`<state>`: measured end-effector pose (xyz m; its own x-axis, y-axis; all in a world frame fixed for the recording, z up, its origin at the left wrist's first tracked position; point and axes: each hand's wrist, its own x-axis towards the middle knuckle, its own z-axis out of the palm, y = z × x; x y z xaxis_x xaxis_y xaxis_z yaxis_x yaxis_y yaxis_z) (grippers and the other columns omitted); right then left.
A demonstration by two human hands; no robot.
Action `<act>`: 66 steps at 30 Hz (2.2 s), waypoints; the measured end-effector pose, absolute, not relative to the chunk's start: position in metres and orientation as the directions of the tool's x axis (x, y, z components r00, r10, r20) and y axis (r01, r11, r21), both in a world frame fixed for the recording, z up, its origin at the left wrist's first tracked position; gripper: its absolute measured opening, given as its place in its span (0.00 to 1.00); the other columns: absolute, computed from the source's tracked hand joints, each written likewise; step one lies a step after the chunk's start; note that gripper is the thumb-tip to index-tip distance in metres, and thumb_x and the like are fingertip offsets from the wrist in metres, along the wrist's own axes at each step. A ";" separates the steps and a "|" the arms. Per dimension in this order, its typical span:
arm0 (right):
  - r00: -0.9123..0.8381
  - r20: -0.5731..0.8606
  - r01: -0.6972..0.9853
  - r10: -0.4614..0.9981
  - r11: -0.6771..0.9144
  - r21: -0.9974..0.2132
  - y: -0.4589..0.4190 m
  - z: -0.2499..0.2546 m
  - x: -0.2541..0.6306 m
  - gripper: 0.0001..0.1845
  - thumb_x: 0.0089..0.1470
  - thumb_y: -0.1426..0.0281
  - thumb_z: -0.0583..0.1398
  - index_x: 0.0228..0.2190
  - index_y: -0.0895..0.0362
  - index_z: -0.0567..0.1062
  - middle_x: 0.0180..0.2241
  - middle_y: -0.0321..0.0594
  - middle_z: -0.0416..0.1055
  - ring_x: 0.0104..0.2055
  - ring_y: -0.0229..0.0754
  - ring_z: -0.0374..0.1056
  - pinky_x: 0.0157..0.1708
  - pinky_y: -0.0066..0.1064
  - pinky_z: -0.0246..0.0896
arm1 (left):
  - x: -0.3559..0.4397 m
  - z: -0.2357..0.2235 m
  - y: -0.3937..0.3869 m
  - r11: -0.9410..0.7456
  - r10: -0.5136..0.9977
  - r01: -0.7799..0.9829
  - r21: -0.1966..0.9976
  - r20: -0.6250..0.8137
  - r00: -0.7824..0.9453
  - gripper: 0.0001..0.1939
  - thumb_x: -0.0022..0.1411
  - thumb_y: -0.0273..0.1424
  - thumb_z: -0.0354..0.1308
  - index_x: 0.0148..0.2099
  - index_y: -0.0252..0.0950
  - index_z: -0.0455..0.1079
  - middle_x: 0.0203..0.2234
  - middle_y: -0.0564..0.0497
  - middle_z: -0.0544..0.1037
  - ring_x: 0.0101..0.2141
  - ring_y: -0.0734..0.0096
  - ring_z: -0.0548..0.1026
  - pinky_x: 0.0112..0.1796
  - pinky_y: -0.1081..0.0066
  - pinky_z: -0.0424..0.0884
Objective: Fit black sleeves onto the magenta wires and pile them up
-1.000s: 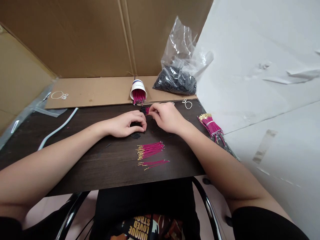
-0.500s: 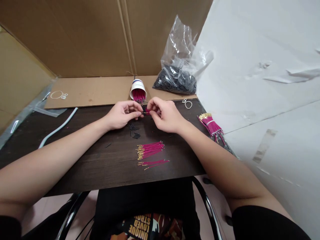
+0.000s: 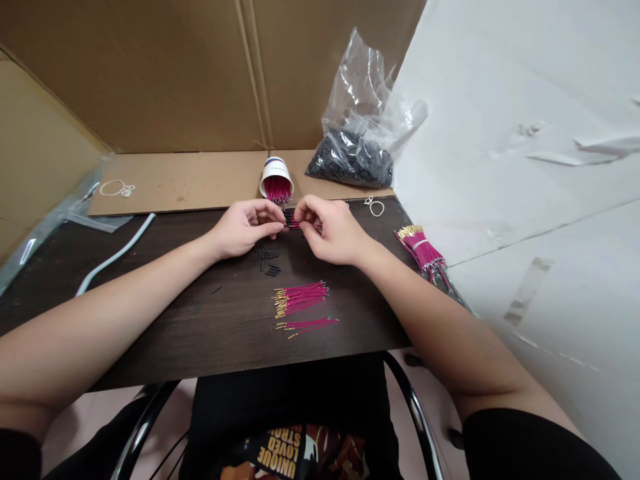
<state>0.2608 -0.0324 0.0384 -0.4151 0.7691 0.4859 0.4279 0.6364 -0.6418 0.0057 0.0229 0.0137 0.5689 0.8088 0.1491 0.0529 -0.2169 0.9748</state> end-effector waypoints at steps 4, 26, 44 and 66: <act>-0.411 0.487 0.431 0.770 0.635 -0.641 -0.032 0.037 0.260 0.04 0.63 0.74 0.64 0.41 0.55 0.75 0.31 0.35 0.74 0.28 0.37 0.63 0.31 0.35 0.60 | 0.006 0.012 0.023 -0.215 0.812 0.042 0.976 0.155 0.563 0.17 0.61 0.35 0.79 0.46 0.34 0.79 0.35 0.47 0.84 0.32 0.71 0.78 0.38 0.67 0.79; -0.467 0.524 0.423 0.712 0.700 -0.575 -0.032 0.032 0.256 0.05 0.67 0.76 0.61 0.41 0.55 0.76 0.34 0.37 0.78 0.31 0.39 0.66 0.37 0.35 0.62 | 0.008 0.015 0.020 -0.230 0.829 0.051 0.972 0.168 0.533 0.15 0.59 0.35 0.78 0.43 0.34 0.79 0.31 0.48 0.84 0.28 0.73 0.77 0.35 0.68 0.78; -0.451 0.454 0.527 0.768 0.640 -0.559 -0.028 0.035 0.263 0.04 0.67 0.68 0.66 0.40 0.56 0.80 0.33 0.40 0.79 0.33 0.43 0.70 0.40 0.38 0.64 | 0.009 0.013 0.019 -0.258 0.831 0.041 0.965 0.201 0.519 0.17 0.58 0.36 0.80 0.43 0.33 0.80 0.32 0.48 0.84 0.30 0.72 0.79 0.36 0.69 0.77; -0.421 0.496 0.689 0.760 0.623 -0.370 0.001 -0.003 0.272 0.04 0.70 0.69 0.68 0.40 0.54 0.83 0.40 0.47 0.76 0.45 0.54 0.68 0.50 0.47 0.63 | 0.011 0.009 0.017 -0.342 0.838 0.193 0.920 0.206 0.505 0.12 0.57 0.27 0.73 0.39 0.36 0.73 0.28 0.53 0.74 0.28 0.74 0.69 0.31 0.70 0.65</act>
<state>0.2719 0.0014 -0.0030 -0.4205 0.7596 0.4961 0.6891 0.6231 -0.3700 0.0107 0.0169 0.0087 0.5050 0.8382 0.2059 0.1927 -0.3420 0.9197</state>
